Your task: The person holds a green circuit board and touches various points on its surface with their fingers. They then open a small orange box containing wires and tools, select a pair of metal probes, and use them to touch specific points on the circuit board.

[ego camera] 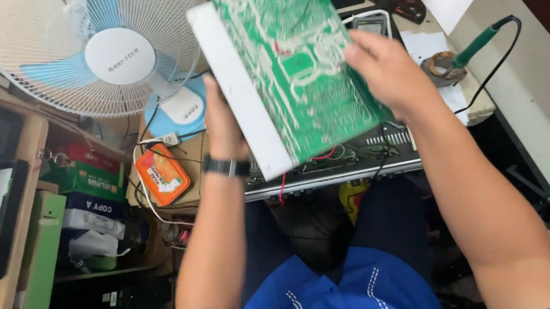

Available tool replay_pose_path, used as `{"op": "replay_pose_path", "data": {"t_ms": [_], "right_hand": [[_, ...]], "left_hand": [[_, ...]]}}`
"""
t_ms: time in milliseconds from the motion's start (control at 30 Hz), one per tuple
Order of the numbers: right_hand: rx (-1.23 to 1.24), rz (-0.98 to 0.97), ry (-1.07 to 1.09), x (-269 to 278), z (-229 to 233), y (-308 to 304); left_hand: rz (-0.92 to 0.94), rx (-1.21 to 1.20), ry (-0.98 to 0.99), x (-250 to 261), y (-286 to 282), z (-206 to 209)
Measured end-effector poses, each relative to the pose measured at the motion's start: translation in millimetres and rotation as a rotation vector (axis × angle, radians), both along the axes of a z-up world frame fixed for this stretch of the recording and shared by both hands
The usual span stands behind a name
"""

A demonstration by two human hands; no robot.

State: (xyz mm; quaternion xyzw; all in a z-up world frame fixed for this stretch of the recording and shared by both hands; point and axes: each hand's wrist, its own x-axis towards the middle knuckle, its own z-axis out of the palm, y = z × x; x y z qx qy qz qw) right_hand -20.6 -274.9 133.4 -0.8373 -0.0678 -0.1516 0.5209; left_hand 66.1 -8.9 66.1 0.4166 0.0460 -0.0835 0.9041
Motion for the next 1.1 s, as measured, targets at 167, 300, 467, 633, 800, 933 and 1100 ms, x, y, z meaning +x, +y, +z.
{"op": "replay_pose_path", "data": {"t_ms": [167, 300, 467, 633, 800, 933, 1100], "right_hand": [[0.230, -0.103, 0.033, 46, -38, -6], [0.280, -0.172, 0.046, 56, -68, 5], [0.264, -0.161, 0.055, 46, -91, 26], [0.310, -0.109, 0.099, 45, -120, 40], [0.327, -0.089, 0.137, 39, -125, 48], [0.308, -0.074, 0.125, 46, -141, 44], [0.302, -0.019, 0.073, 43, -138, 48]], "left_hand": [[-0.033, 0.208, -0.088, 18, -11, 35], [-0.026, 0.703, -0.114, -23, -2, 96], [-0.031, 0.982, -0.179, 31, 13, 8], [-0.056, 1.051, -0.237, 68, 43, -46], [-0.014, 1.189, -0.279, 57, 36, -53], [0.024, 1.215, -0.277, 40, 30, -37], [0.027, 1.064, -0.303, 26, 34, -36]]}}
